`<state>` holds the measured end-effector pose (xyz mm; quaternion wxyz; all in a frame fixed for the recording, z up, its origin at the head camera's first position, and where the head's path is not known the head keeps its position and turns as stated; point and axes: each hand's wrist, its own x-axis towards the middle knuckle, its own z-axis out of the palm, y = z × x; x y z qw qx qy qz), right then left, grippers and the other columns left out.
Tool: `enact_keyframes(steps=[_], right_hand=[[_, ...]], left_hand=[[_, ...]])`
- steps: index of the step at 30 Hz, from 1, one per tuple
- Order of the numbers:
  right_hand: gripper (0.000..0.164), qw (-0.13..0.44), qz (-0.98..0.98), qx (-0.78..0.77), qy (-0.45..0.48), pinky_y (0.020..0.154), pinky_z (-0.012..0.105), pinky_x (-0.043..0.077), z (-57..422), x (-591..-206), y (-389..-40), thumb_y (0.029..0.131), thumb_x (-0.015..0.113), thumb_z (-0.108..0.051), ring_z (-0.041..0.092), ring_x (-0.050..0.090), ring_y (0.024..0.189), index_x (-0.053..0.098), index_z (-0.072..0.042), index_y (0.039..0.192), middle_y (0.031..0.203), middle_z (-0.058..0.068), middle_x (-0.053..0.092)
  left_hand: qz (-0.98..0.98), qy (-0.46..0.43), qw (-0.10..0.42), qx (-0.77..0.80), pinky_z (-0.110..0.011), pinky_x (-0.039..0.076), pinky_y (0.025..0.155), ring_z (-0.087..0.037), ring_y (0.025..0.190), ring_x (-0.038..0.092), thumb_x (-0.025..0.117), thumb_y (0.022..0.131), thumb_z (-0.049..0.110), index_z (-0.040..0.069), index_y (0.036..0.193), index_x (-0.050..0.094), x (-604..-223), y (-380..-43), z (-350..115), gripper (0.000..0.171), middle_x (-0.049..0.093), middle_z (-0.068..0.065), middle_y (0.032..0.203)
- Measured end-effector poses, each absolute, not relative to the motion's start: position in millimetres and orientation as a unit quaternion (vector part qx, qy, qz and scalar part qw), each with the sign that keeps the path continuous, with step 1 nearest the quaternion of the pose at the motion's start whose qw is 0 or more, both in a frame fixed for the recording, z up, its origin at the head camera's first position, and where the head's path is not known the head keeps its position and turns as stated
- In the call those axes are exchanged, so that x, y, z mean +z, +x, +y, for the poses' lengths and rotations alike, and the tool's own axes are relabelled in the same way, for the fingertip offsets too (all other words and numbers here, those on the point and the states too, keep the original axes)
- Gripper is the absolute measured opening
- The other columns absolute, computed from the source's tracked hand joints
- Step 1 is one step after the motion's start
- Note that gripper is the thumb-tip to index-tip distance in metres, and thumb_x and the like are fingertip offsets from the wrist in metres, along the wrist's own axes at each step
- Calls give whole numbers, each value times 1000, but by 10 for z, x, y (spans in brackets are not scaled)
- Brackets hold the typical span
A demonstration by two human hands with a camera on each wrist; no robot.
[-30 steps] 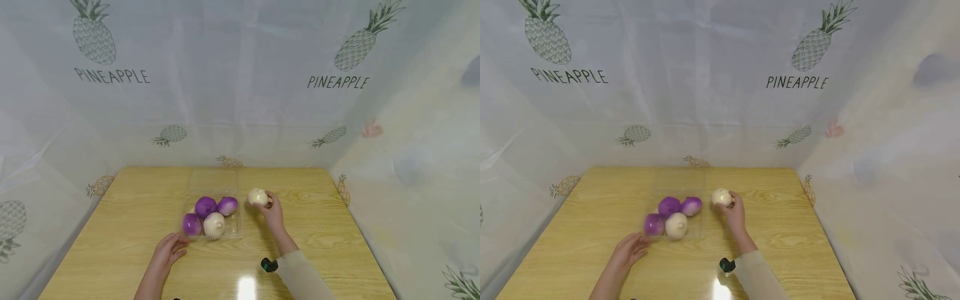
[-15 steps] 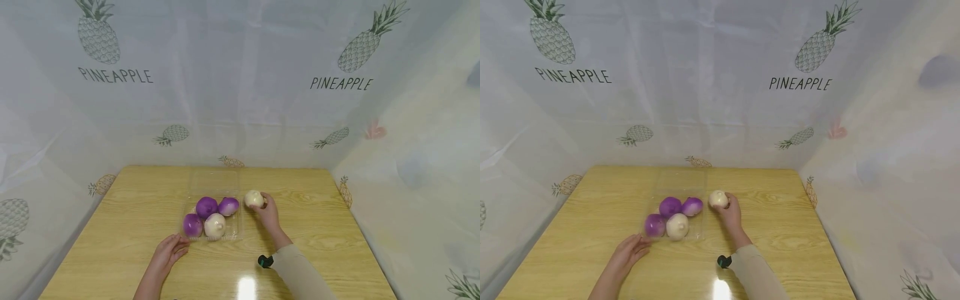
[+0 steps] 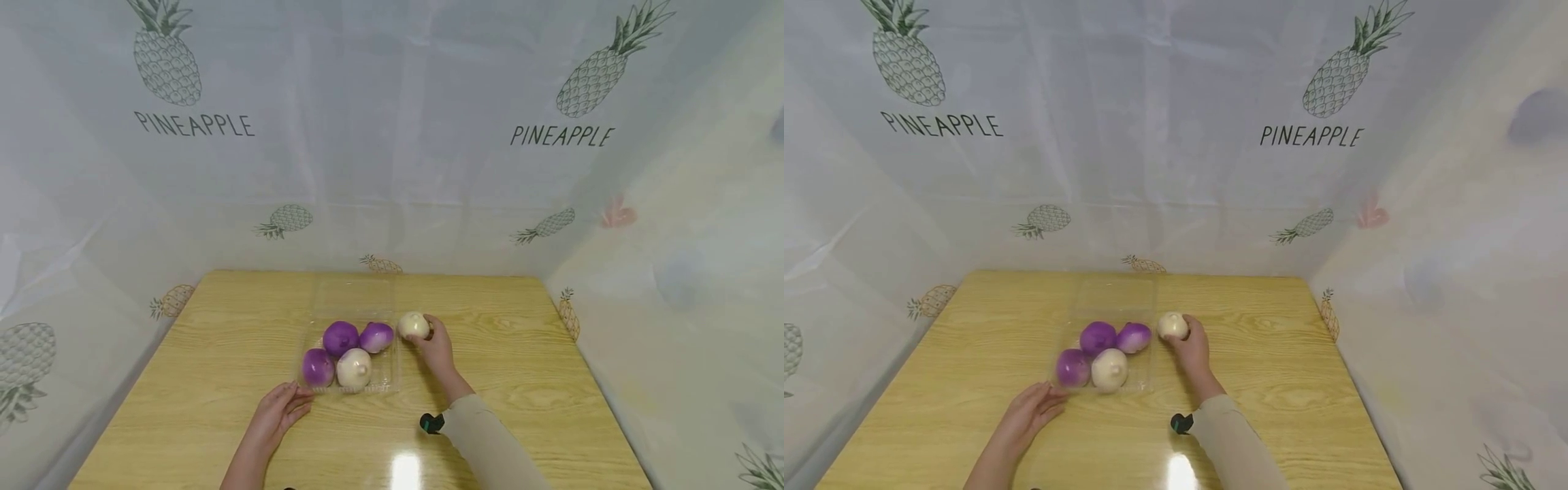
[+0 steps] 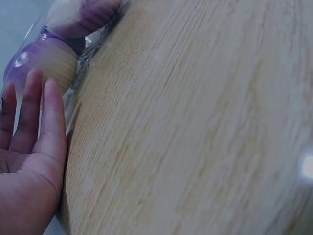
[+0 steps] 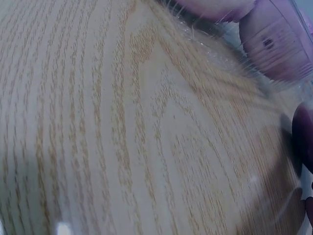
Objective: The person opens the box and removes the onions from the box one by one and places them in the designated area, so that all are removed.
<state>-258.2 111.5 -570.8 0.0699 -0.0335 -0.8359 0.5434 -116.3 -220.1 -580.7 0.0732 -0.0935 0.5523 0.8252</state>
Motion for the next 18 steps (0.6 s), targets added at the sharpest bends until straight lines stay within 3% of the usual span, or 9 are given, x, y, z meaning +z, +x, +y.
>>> enact_keyframes(steps=[10, 18], right_hand=[[68, 62, -841, 537, -26, 80, 39, 54, 1125, -5678, -2565, 76, 84, -6, 28, 57, 96, 50, 2, 134, 120, 18, 56], [67, 55, -857, 512, -13, 86, 44, 52, 1125, -5611, -2545, 74, 86, -7, 29, 53, 100, 52, 4, 131, 119, 19, 51]], left_hand=[[549, -52, 84, 830, -39, 52, 96, -23, 103, 63, 43, 106, 17, 2, 100, 62, -5836, -1161, -2239, 25, 64, -7, 103], [540, -40, 83, 836, -40, 52, 95, -23, 101, 64, 41, 107, 19, 4, 99, 65, -5854, -1175, -2239, 30, 66, -6, 102]])
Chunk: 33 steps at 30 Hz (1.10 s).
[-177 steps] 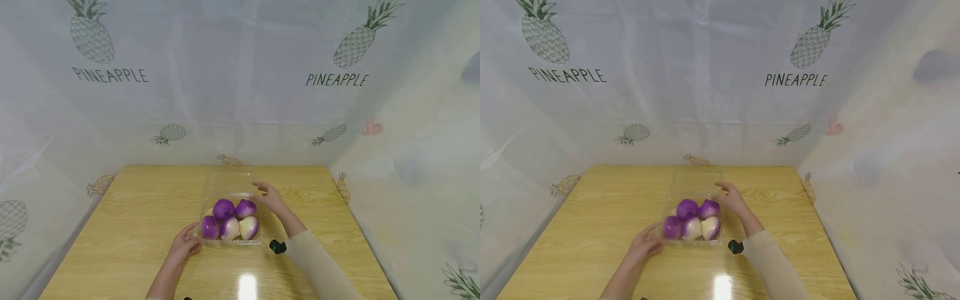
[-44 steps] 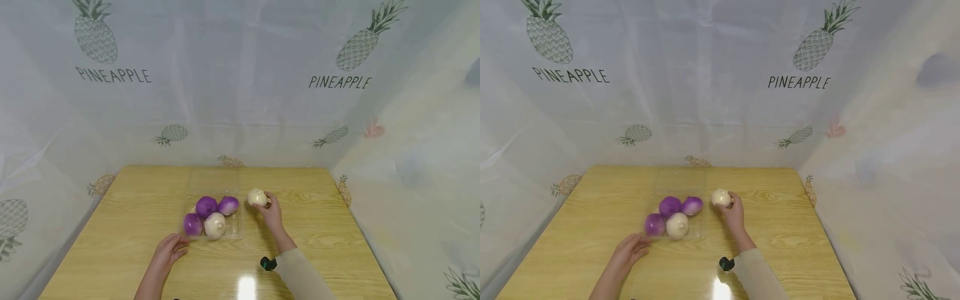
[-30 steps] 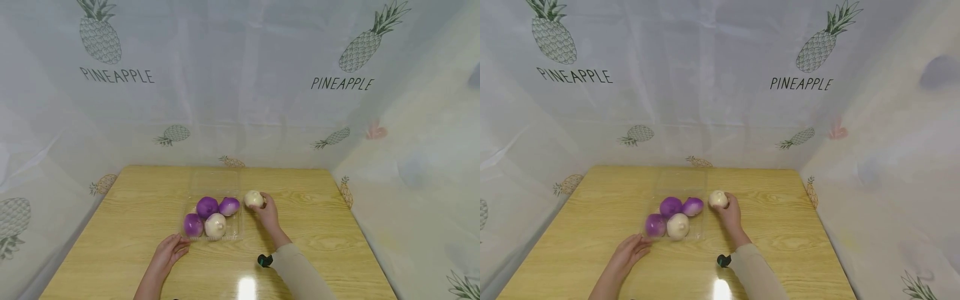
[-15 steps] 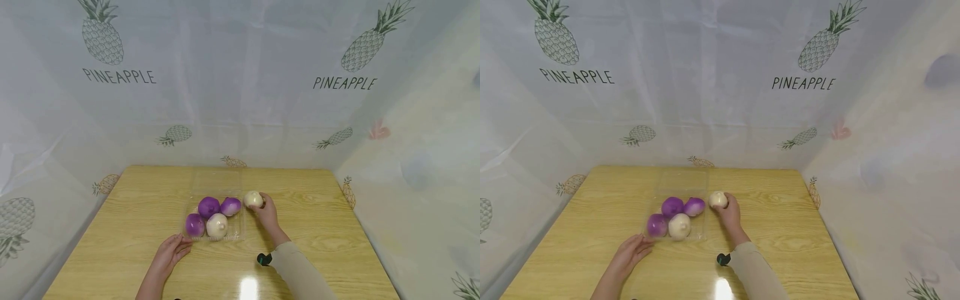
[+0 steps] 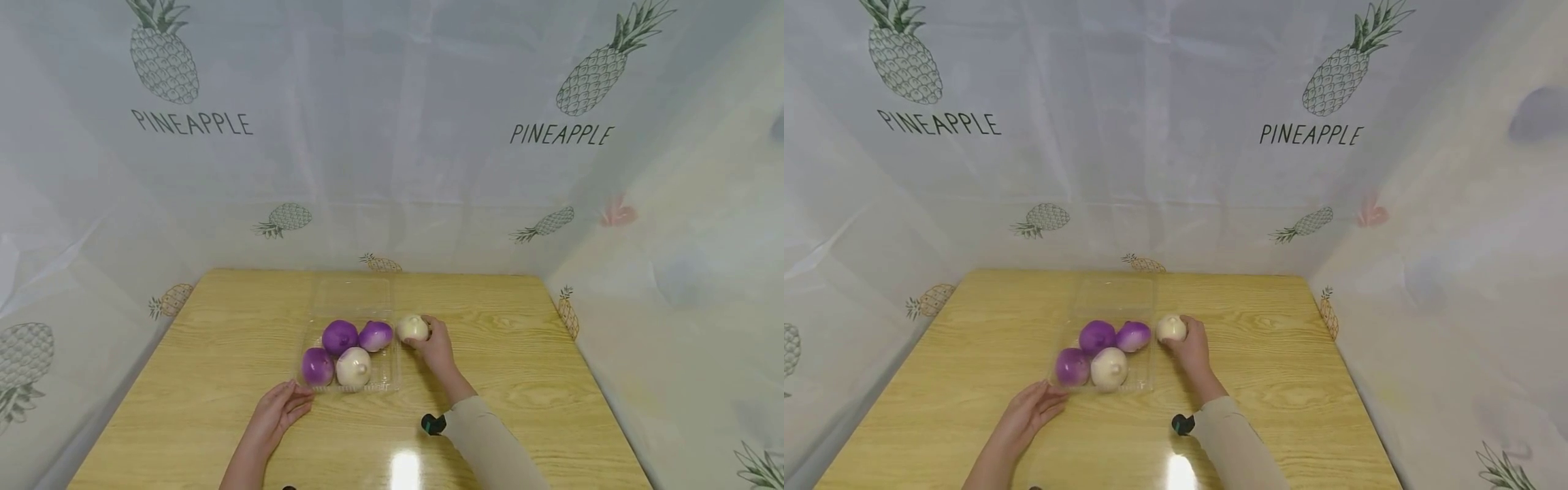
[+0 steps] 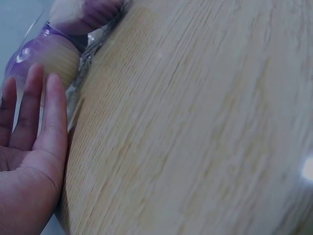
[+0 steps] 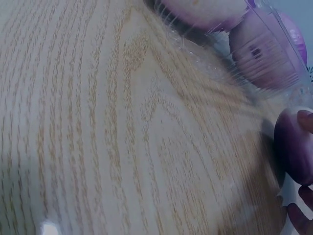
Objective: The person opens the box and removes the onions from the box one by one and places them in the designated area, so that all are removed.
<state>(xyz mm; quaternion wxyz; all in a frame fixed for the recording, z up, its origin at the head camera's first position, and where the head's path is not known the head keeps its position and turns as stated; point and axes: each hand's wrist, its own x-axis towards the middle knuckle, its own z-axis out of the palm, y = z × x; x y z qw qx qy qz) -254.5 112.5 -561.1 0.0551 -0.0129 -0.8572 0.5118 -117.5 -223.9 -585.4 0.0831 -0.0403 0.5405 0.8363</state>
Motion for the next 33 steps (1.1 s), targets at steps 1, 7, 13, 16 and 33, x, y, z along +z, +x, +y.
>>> enact_keyframes(steps=[1, 7, 13, 16, 33], right_hand=[[67, 54, -858, 510, -13, 87, 45, 52, 1124, -5603, -2541, 74, 86, -7, 30, 52, 101, 52, 3, 131, 119, 19, 50], [67, 49, -858, 511, -7, 92, 49, 51, 1133, -5574, -2534, 74, 86, -7, 36, 53, 107, 52, 4, 130, 122, 23, 48], [67, 52, -858, 510, -13, 98, 52, 47, 1176, -5501, -2526, 77, 84, -10, 39, 48, 118, 50, -1, 135, 132, 22, 45], [67, 62, -858, 510, -1, 97, 54, 47, 1174, -5415, -2494, 79, 83, -12, 41, 45, 120, 50, -3, 136, 133, 22, 44], [59, 73, -815, 569, 74, 98, 53, 46, 809, -5178, -2342, 81, 79, -5, 40, 50, 115, 52, -2, 134, 134, 20, 45]], left_hand=[[539, -41, 83, 837, -39, 53, 95, -22, 101, 64, 41, 107, 19, 4, 99, 65, -5854, -1175, -2237, 30, 66, -6, 102], [534, -43, 76, 841, -40, 54, 94, -23, 100, 65, 41, 107, 19, 4, 98, 67, -5865, -1179, -2226, 31, 68, -6, 100], [534, -33, 82, 841, -41, 53, 95, -23, 102, 64, 40, 107, 19, 4, 99, 67, -5870, -1178, -2241, 32, 68, -6, 102], [534, -33, 84, 840, -40, 53, 95, -23, 102, 64, 40, 107, 19, 4, 99, 66, -5866, -1178, -2249, 31, 68, -6, 102], [535, -28, 88, 840, -40, 52, 96, -22, 102, 64, 41, 107, 19, 5, 98, 66, -5861, -1172, -2262, 30, 67, -5, 102]])
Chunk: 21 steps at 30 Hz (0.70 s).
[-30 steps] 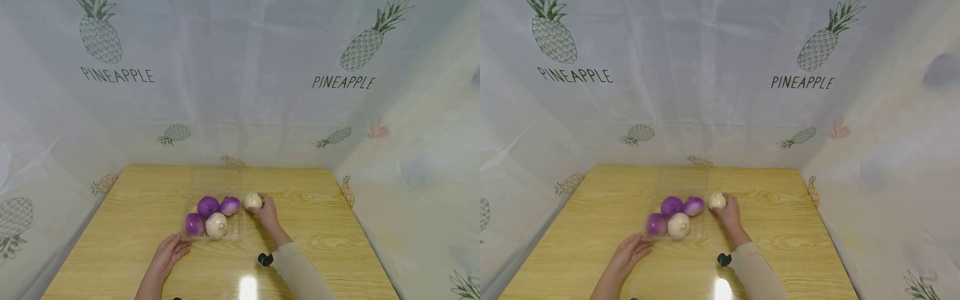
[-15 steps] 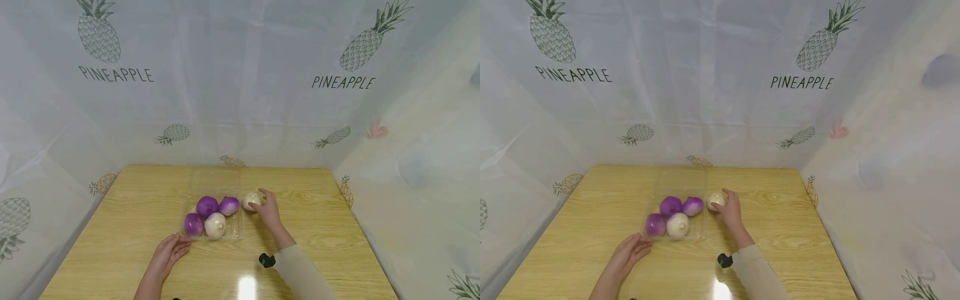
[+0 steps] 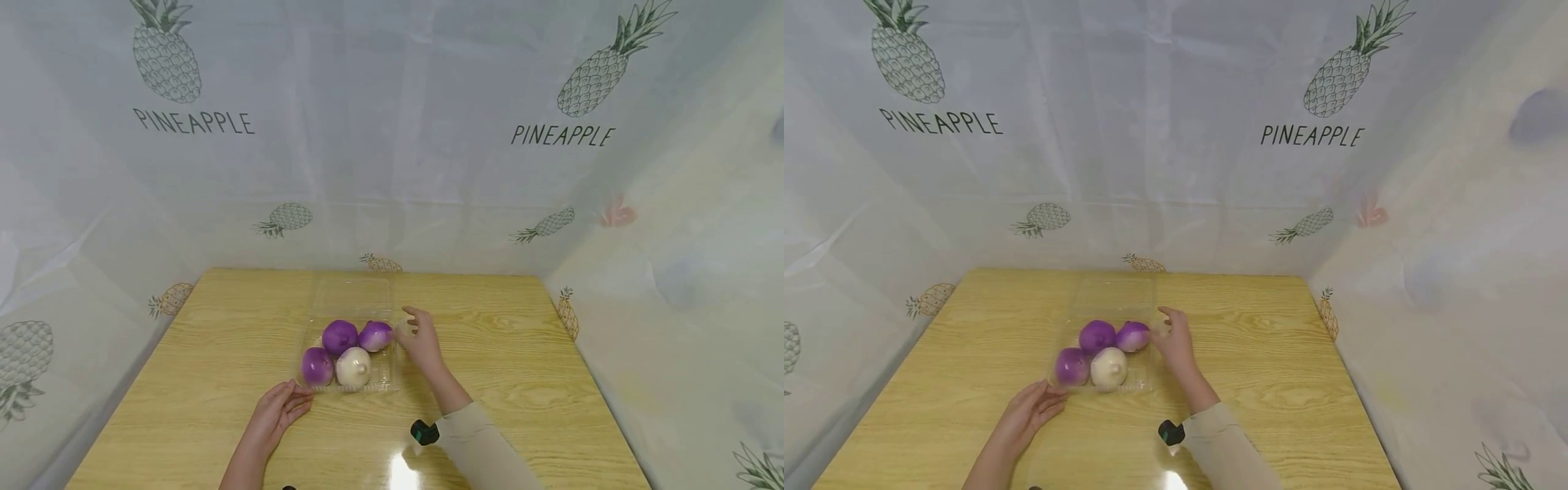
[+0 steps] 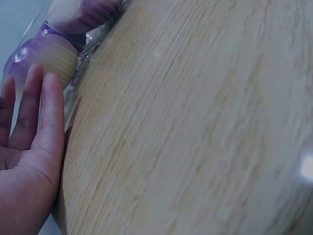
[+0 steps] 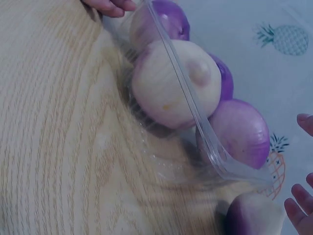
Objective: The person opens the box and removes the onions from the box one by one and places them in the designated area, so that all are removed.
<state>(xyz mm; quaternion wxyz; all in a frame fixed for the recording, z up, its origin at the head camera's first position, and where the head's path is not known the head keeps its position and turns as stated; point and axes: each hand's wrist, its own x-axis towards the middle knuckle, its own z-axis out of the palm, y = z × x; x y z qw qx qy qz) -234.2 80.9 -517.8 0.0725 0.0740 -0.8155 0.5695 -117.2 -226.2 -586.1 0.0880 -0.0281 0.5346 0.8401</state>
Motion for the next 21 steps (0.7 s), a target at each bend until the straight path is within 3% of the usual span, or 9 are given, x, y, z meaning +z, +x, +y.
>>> enact_keyframes(steps=[7, 13, 17, 21], right_hand=[[61, 44, -818, 567, 85, 94, 51, 50, 682, -5149, -2318, 79, 79, -3, 40, 49, 115, 53, -2, 134, 133, 20, 47], [61, 21, -831, 549, 87, 86, 42, 55, 607, -5201, -2333, 80, 80, -8, 35, 52, 110, 52, -5, 135, 131, 19, 49], [62, 22, -843, 529, 89, 81, 36, 54, 571, -5239, -2354, 79, 80, -8, 29, 54, 103, 53, -4, 134, 127, 16, 52], [61, 33, -856, 506, 97, 81, 37, 54, 536, -5252, -2371, 75, 81, -5, 29, 55, 98, 56, -2, 131, 123, 17, 54]], left_hand=[[535, -52, 83, 839, -39, 53, 95, -21, 100, 65, 43, 107, 19, 6, 96, 67, -5868, -1180, -2248, 30, 68, -6, 100], [530, -34, 89, 843, -39, 52, 96, -21, 102, 65, 41, 107, 19, 7, 97, 67, -5877, -1182, -2258, 30, 68, -4, 101], [529, -35, 87, 843, -40, 51, 97, -21, 102, 65, 42, 107, 19, 7, 97, 67, -5874, -1177, -2250, 30, 68, -4, 101], [529, -25, 89, 844, -40, 51, 97, -21, 103, 64, 41, 107, 19, 7, 99, 66, -5880, -1174, -2261, 29, 68, -4, 102]])
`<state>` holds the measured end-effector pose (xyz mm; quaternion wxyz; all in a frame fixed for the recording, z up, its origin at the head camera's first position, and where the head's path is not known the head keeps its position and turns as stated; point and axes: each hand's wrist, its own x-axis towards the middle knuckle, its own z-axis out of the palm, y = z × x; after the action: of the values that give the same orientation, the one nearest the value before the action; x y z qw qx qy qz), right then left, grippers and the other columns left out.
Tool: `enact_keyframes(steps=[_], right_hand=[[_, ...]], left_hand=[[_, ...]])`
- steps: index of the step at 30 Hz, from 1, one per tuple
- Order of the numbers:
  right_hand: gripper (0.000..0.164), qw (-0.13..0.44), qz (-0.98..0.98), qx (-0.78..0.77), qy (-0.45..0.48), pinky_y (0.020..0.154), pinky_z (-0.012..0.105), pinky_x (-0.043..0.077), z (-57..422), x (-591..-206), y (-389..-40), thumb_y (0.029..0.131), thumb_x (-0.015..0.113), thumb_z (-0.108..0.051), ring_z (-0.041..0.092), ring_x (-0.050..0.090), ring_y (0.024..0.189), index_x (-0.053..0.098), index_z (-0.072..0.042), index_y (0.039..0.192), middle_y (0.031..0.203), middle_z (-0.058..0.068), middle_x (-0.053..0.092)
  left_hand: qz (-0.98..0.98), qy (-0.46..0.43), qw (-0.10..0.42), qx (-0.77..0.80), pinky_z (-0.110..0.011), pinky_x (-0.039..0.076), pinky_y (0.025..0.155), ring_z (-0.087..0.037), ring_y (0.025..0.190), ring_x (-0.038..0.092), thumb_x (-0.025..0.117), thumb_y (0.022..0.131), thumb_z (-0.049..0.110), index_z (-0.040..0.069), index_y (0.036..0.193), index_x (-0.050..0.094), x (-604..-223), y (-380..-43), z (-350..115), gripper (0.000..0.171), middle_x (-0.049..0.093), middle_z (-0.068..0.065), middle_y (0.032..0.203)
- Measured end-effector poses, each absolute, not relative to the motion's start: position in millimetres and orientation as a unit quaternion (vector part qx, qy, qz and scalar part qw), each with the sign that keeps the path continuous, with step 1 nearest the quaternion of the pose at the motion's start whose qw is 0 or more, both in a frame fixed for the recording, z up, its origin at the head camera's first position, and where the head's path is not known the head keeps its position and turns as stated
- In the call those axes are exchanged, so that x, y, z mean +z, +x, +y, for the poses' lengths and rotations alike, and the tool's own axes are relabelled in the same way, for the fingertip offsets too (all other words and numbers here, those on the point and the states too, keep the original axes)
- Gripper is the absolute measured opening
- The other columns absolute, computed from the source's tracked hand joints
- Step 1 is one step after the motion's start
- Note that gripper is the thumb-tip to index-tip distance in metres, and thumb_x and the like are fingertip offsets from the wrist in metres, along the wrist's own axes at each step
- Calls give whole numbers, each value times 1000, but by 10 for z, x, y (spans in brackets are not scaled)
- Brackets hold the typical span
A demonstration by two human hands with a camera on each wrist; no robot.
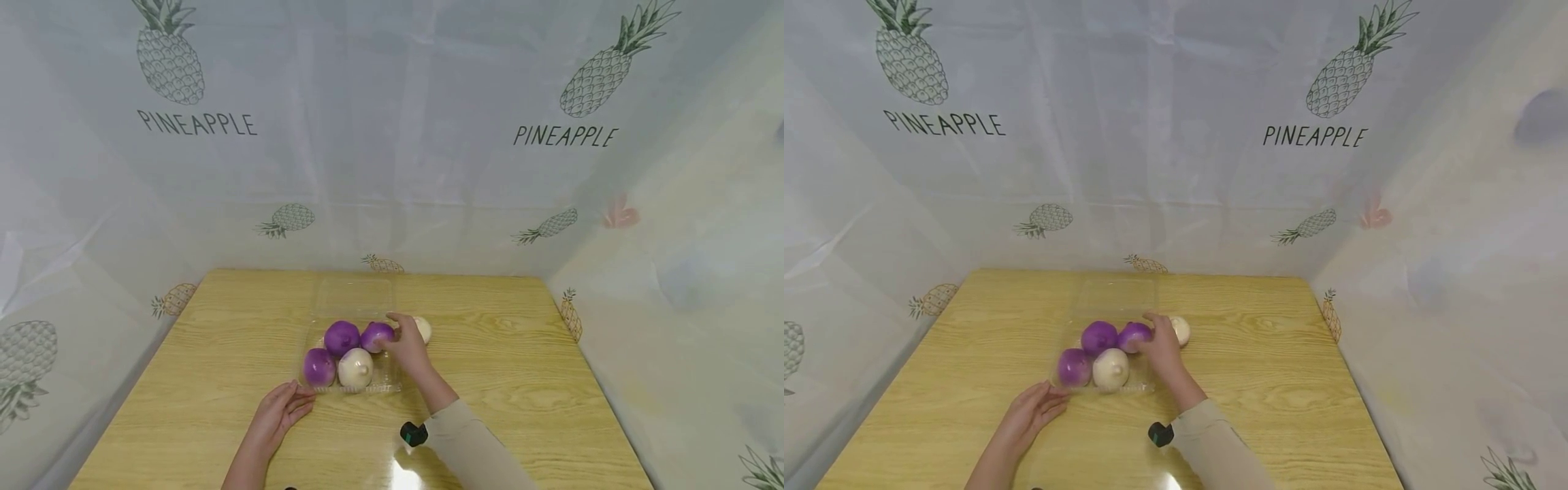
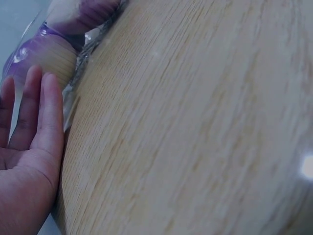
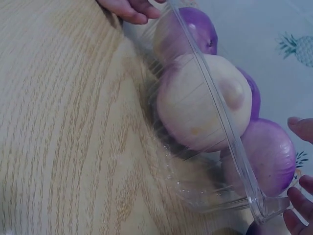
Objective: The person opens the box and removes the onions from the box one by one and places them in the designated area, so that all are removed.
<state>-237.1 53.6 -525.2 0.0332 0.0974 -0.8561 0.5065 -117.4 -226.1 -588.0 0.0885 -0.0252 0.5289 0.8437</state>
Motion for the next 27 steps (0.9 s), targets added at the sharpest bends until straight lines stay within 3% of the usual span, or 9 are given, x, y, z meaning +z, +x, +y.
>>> enact_keyframes(steps=[4, 12, 17, 27], right_hand=[[62, 39, -875, 471, 105, 85, 41, 53, 515, -5271, -2395, 71, 85, -10, 29, 56, 99, 59, -3, 127, 120, 17, 56], [60, 36, -912, 390, 120, 97, 48, 48, 485, -5329, -2445, 73, 87, -25, 34, 54, 113, 62, -5, 124, 120, 15, 59], [62, 32, -924, 361, 120, 93, 50, 47, 467, -5346, -2458, 72, 88, -31, 35, 52, 109, 63, -7, 124, 120, 15, 59], [64, 26, -934, 338, 112, 89, 51, 49, 439, -5344, -2488, 68, 89, -25, 36, 51, 107, 64, -10, 125, 117, 15, 61]], left_hand=[[528, -7, 93, 844, -40, 50, 98, -22, 105, 63, 40, 107, 18, 7, 101, 66, -5899, -1174, -2280, 29, 67, -4, 103], [522, 3, 97, 848, -41, 49, 99, -22, 106, 63, 39, 108, 17, 8, 100, 65, -5909, -1179, -2294, 28, 67, -4, 104], [521, -2, 96, 848, -40, 50, 98, -22, 105, 63, 40, 107, 17, 7, 101, 64, -5910, -1179, -2292, 27, 67, -5, 104], [521, -17, 92, 848, -38, 51, 96, -21, 102, 64, 41, 107, 17, 4, 102, 64, -5906, -1186, -2274, 27, 67, -6, 103]])
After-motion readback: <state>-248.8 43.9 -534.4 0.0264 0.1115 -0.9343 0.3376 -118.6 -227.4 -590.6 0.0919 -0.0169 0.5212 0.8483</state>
